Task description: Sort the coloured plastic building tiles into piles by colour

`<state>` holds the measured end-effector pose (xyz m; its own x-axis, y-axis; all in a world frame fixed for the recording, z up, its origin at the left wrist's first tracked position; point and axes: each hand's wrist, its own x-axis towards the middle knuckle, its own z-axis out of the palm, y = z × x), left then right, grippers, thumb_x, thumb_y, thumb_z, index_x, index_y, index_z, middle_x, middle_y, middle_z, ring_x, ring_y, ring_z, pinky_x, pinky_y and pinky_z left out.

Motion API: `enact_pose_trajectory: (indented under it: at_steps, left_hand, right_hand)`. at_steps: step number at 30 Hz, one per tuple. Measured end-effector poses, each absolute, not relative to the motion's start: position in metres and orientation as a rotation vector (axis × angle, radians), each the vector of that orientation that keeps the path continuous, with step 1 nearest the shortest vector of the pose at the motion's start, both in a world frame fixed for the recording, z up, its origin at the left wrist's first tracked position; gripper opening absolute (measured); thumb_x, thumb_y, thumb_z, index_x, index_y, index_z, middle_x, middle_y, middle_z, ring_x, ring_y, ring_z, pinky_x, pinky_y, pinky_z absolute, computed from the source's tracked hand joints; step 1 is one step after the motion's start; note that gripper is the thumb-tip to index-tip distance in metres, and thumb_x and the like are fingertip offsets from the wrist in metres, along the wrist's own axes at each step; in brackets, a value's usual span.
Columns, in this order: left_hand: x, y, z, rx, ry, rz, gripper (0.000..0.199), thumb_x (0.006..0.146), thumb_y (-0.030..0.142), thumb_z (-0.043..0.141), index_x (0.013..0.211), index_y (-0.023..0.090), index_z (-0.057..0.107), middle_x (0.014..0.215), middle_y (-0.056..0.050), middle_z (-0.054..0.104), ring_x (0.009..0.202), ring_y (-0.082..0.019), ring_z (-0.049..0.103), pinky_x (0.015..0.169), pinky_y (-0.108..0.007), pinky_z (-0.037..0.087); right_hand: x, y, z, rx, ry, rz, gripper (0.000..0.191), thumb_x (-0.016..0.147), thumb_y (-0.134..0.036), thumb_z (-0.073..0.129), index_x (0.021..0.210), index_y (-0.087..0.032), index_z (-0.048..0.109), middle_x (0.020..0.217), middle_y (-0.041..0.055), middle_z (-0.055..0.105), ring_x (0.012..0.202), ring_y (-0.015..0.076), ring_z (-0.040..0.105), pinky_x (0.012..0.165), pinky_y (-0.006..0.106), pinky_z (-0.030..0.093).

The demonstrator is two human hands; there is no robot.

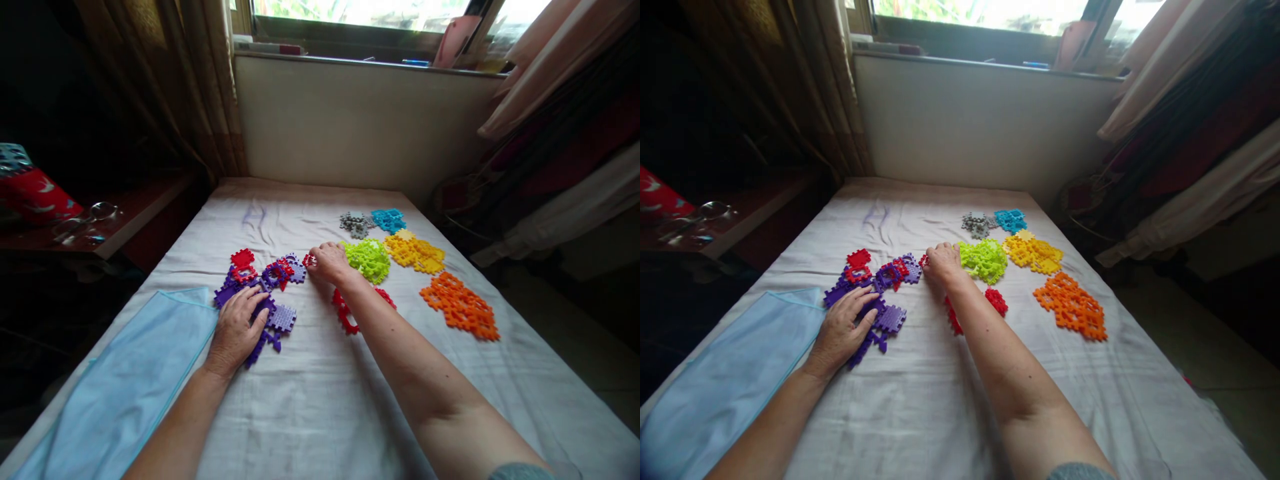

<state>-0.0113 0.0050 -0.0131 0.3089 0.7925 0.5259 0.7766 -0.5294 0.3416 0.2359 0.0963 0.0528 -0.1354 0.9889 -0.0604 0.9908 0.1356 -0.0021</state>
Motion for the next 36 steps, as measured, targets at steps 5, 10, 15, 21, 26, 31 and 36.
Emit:
enact_pose_trajectory:
  at_steps: [5, 10, 15, 21, 26, 31, 36]
  left_hand:
    - [-0.012, 0.006, -0.015, 2.532, 1.514, 1.043, 0.031, 0.095, 0.036, 0.049, 0.119, 0.023, 0.064, 0.127, -0.008, 0.066, 0.122, -0.026, 0.057, 0.107, -0.047, 0.044]
    - [-0.012, 0.007, -0.015, 2.536, 1.521, 1.034, 0.032, 0.095, 0.037, 0.049, 0.119, 0.023, 0.064, 0.127, -0.008, 0.066, 0.122, -0.026, 0.057, 0.106, -0.048, 0.045]
    - [-0.012, 0.007, -0.014, 2.522, 1.520, 1.024, 0.033, 0.095, 0.038, 0.048, 0.119, 0.023, 0.065, 0.128, -0.008, 0.065, 0.123, -0.026, 0.057, 0.107, -0.048, 0.044]
    - [-0.012, 0.007, -0.015, 2.509, 1.533, 1.015, 0.034, 0.095, 0.041, 0.046, 0.119, 0.024, 0.065, 0.128, -0.008, 0.066, 0.123, -0.026, 0.057, 0.108, -0.048, 0.043]
    - [-0.012, 0.007, -0.015, 2.505, 1.543, 1.015, 0.034, 0.095, 0.041, 0.047, 0.119, 0.024, 0.065, 0.128, -0.008, 0.066, 0.123, -0.026, 0.057, 0.108, -0.049, 0.043]
    - [-0.011, 0.007, -0.014, 2.490, 1.531, 1.014, 0.034, 0.094, 0.040, 0.047, 0.119, 0.025, 0.065, 0.127, -0.008, 0.066, 0.123, -0.027, 0.057, 0.108, -0.049, 0.044]
    - [-0.012, 0.007, -0.014, 2.496, 1.518, 1.022, 0.033, 0.095, 0.040, 0.048, 0.118, 0.024, 0.065, 0.127, -0.008, 0.066, 0.122, -0.027, 0.057, 0.108, -0.049, 0.044]
  right_hand:
    - [0.246, 0.092, 0.059, 2.082, 2.355, -0.072, 0.047, 0.082, -0.044, 0.065, 0.122, -0.021, 0.063, 0.125, 0.0143, 0.064, 0.119, 0.0291, 0.051, 0.101, 0.042, 0.032]
    - [0.275, 0.062, 0.085, 2.210, 2.308, -0.098, 0.042, 0.081, -0.045, 0.066, 0.118, -0.024, 0.067, 0.117, 0.0115, 0.068, 0.114, 0.0290, 0.055, 0.093, 0.039, 0.038]
    - [0.303, 0.020, 0.101, 2.207, 2.165, -0.229, 0.037, 0.081, -0.044, 0.065, 0.111, -0.024, 0.071, 0.106, 0.0101, 0.071, 0.107, 0.0297, 0.059, 0.087, 0.037, 0.041]
    - [0.316, -0.004, 0.097, 2.207, 2.059, -0.327, 0.037, 0.078, -0.044, 0.067, 0.111, -0.026, 0.072, 0.107, 0.0100, 0.071, 0.108, 0.0310, 0.059, 0.086, 0.037, 0.041]
    - [0.312, -0.010, 0.101, 2.217, 2.075, -0.315, 0.042, 0.078, -0.043, 0.069, 0.116, -0.025, 0.070, 0.116, 0.0116, 0.068, 0.113, 0.0314, 0.057, 0.091, 0.039, 0.040]
    - [0.272, 0.006, 0.102, 2.148, 2.360, -0.242, 0.033, 0.088, -0.032, 0.059, 0.119, -0.025, 0.068, 0.121, 0.0094, 0.067, 0.117, 0.0269, 0.056, 0.096, 0.038, 0.039]
    - [0.216, 0.040, 0.077, 1.987, 2.524, -0.213, 0.040, 0.090, -0.030, 0.053, 0.130, -0.027, 0.061, 0.127, 0.0090, 0.065, 0.117, 0.0260, 0.056, 0.095, 0.038, 0.042]
